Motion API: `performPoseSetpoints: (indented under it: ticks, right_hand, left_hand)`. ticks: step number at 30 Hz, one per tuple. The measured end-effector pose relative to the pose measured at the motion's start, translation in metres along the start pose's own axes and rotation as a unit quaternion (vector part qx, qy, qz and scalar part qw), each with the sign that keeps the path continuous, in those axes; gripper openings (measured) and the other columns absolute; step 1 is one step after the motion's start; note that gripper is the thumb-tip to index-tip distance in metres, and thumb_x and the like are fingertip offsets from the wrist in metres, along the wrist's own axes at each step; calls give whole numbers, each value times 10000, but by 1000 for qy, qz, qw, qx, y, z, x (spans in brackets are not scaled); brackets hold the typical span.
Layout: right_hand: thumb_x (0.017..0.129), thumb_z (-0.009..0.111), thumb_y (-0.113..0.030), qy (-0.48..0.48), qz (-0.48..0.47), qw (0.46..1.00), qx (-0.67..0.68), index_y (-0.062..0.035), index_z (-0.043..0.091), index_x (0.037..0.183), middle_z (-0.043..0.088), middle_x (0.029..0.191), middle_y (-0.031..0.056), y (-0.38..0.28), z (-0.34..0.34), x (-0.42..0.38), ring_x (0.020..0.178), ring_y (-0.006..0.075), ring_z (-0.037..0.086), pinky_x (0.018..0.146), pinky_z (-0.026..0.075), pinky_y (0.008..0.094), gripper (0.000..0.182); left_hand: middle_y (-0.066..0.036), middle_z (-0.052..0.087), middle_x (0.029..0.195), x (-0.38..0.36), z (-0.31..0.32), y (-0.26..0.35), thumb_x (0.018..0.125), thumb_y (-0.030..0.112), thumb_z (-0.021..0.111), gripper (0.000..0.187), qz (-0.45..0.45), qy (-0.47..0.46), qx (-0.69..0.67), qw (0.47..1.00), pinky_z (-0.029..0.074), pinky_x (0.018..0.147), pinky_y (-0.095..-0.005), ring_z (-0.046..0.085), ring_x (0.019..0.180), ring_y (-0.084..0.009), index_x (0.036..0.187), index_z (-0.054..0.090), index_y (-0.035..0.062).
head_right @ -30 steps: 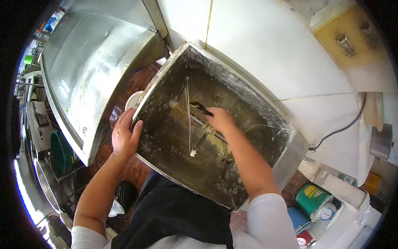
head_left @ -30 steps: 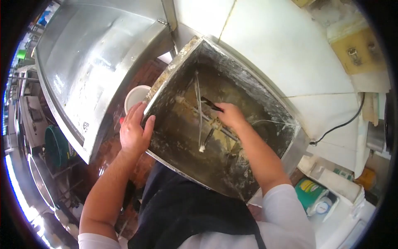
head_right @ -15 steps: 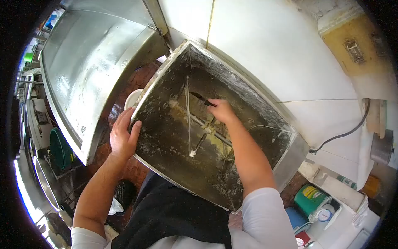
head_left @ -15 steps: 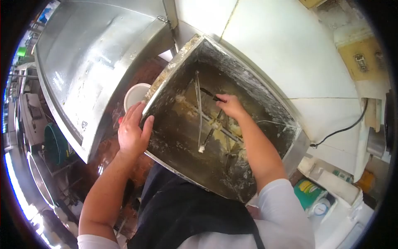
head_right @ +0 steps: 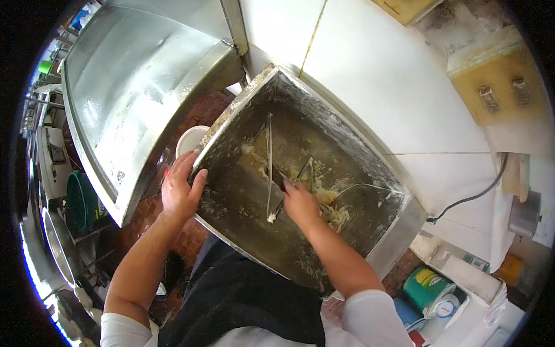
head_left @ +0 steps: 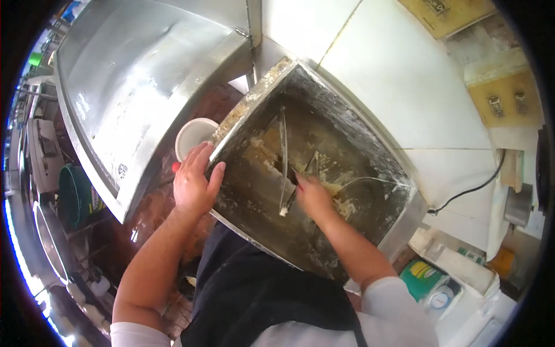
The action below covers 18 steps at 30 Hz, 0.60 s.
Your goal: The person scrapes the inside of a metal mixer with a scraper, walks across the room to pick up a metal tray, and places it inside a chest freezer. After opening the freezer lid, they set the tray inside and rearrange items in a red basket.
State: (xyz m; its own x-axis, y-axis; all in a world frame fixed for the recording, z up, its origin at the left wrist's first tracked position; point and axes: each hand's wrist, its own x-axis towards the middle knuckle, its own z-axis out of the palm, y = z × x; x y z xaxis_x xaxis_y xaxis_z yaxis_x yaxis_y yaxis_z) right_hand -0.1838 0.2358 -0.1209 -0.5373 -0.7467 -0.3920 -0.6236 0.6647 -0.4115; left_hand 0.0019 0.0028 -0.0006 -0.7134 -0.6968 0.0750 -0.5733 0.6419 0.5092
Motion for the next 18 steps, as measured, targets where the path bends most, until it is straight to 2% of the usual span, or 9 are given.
performPoseSetpoints:
  ticks: [1,4,5,7,10,14,16,17,18]
  right_hand:
    - [893,592,-203,14,-10,1000,5,-174,573,1329,611,1073,198,-17,4,16,902,400,642,766,522,496,438]
    - [904,588,-207,-19,25,996,86,-133,597,1300,627,1090,222,-23,13,51,940,409,639,786,520,486,403]
    - [904,588,-207,-18,28,996,85,-133,597,1300,627,1090,222,-17,12,48,940,409,639,786,520,486,403]
    - [910,590,-222,12,12,982,189,-105,607,1290,631,1119,232,-8,-9,31,960,413,636,807,518,468,398]
    - [905,600,-245,-25,39,994,102,-108,592,1313,637,1124,219,10,-32,-2,956,400,642,805,518,445,431]
    - [909,596,-239,-12,26,991,133,-116,584,1325,640,1117,219,24,4,9,937,405,645,797,512,441,434]
    - [925,605,-247,-73,60,986,134,-129,586,1334,670,1090,162,-2,14,42,783,311,671,671,518,401,426]
    - [925,605,-247,-73,61,986,139,-129,586,1334,670,1090,162,-2,15,56,783,311,671,671,518,401,426]
    - [931,612,-259,-109,115,953,260,-137,582,1343,680,1063,124,-4,13,72,709,245,644,605,498,368,431]
  left_hand:
    - [-209,577,1302,0,-3,2,899,254,622,436,-11,-20,4,1000,431,1017,-428,550,1212,-372,1264,582,19]
    - [-207,581,1297,1,-3,4,899,253,620,434,-15,-24,-2,1000,433,1015,-428,553,1208,-373,1262,583,19]
    - [-207,581,1297,2,-3,3,899,253,620,434,-12,-25,-4,1000,433,1015,-428,553,1208,-373,1262,583,19]
    - [-205,582,1295,-1,-1,1,897,249,620,434,-5,-10,-3,1000,436,1012,-427,555,1206,-374,1264,583,20]
    - [-208,583,1292,-2,-3,1,897,248,621,433,-11,-12,-2,1000,439,1010,-429,555,1205,-377,1260,584,16]
    - [-211,581,1293,1,-3,2,898,247,620,427,-9,-18,3,1000,441,1009,-429,556,1203,-378,1253,587,12]
    - [-211,582,1292,0,-4,3,898,251,622,427,-9,-23,10,1000,444,1006,-429,562,1196,-376,1249,589,10]
    - [-211,582,1292,-1,-4,3,898,251,622,427,-7,-25,14,1000,444,1006,-429,562,1196,-376,1249,589,10]
    - [-211,583,1291,0,-3,3,898,254,622,429,-8,-24,10,1000,445,1004,-429,564,1192,-375,1250,588,11]
